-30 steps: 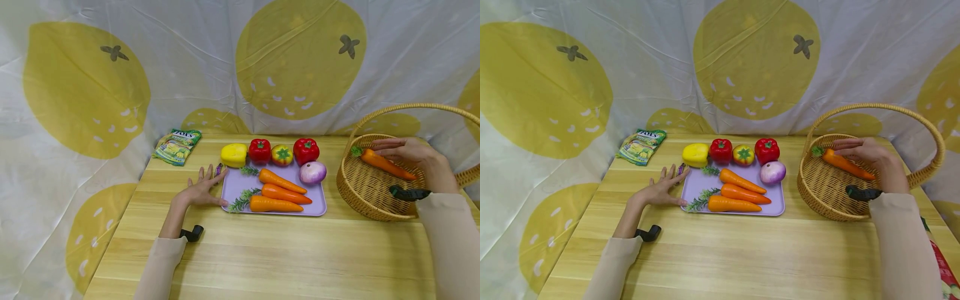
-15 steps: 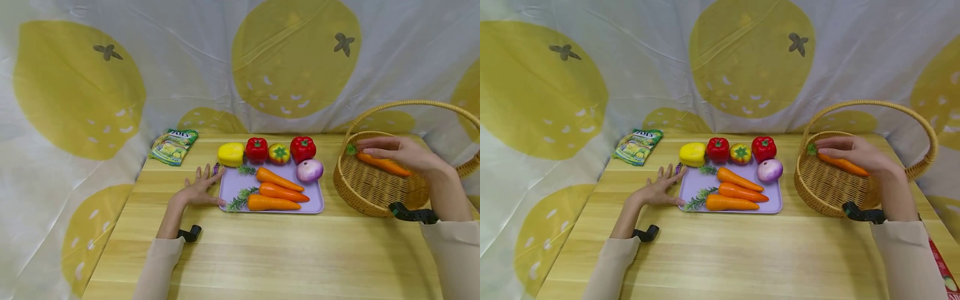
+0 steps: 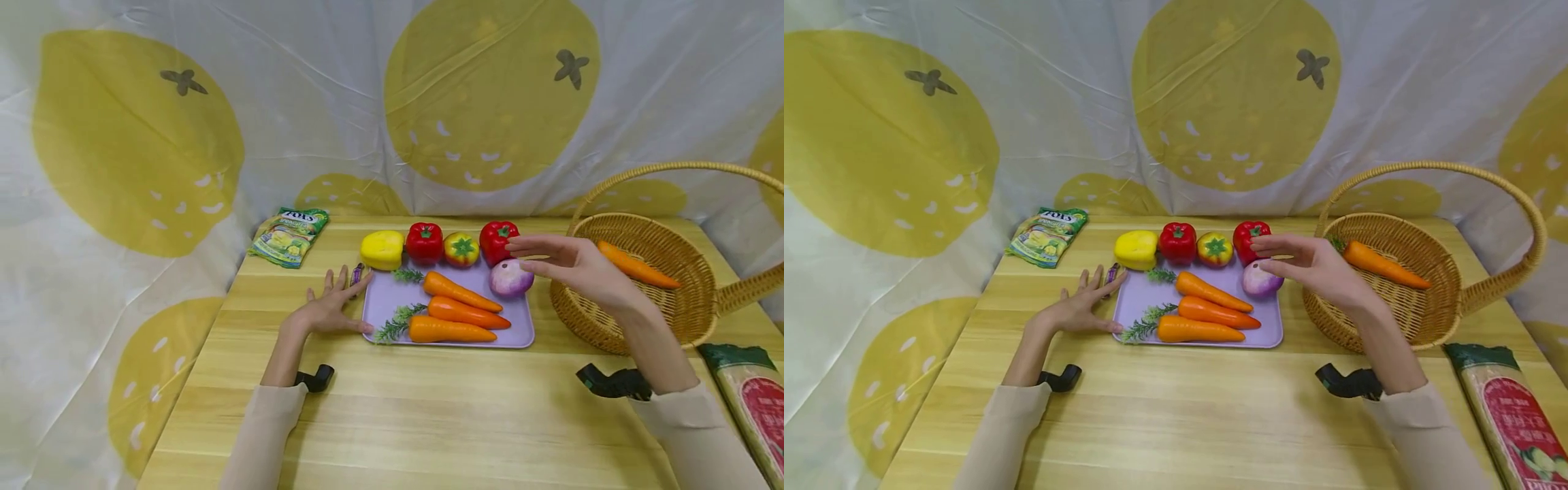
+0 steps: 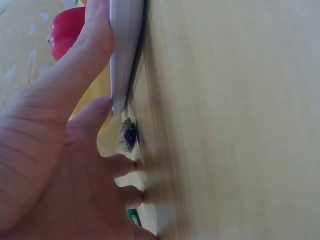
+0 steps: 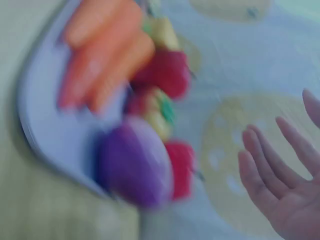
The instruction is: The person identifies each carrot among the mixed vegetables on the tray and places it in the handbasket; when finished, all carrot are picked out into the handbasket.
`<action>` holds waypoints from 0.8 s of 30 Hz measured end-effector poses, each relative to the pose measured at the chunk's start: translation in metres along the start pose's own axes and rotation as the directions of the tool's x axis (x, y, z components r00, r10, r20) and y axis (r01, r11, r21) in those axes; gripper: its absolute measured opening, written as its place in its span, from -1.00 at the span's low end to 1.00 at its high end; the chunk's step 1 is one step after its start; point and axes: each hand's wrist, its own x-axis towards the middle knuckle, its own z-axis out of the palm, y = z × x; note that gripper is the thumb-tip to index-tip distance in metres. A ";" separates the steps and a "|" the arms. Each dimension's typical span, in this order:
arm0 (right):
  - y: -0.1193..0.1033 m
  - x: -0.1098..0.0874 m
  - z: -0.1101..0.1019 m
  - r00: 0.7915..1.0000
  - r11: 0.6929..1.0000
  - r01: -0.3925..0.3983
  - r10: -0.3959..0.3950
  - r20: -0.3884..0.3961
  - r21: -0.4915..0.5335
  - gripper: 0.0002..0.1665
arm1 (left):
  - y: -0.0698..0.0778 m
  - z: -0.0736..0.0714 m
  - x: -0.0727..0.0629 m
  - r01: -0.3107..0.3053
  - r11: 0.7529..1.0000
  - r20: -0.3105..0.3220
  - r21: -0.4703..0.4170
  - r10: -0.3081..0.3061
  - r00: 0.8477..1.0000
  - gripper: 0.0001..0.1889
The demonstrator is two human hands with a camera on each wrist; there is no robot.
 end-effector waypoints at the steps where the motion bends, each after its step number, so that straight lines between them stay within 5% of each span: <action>1: 0.002 0.006 0.009 1.000 1.000 -0.003 0.003 0.016 0.019 -0.49 | 0.000 0.000 0.000 0.000 1.000 -0.001 0.001 0.000 1.000 0.14; 5: 0.010 0.026 0.041 0.998 0.999 -0.006 0.003 0.056 0.042 -0.44 | 0.001 0.000 0.001 -0.009 1.000 -0.003 -0.001 0.009 1.000 0.14; 13: 0.028 0.057 0.091 0.996 0.997 0.022 -0.016 0.088 -0.068 -0.44 | 0.001 0.000 0.000 -0.001 1.000 -0.004 -0.011 0.001 1.000 0.14; 24: 0.035 0.077 0.108 0.996 0.992 -0.052 0.060 0.063 -0.113 -0.44 | 0.001 0.000 -0.001 -0.005 1.000 -0.011 -0.008 0.004 1.000 0.13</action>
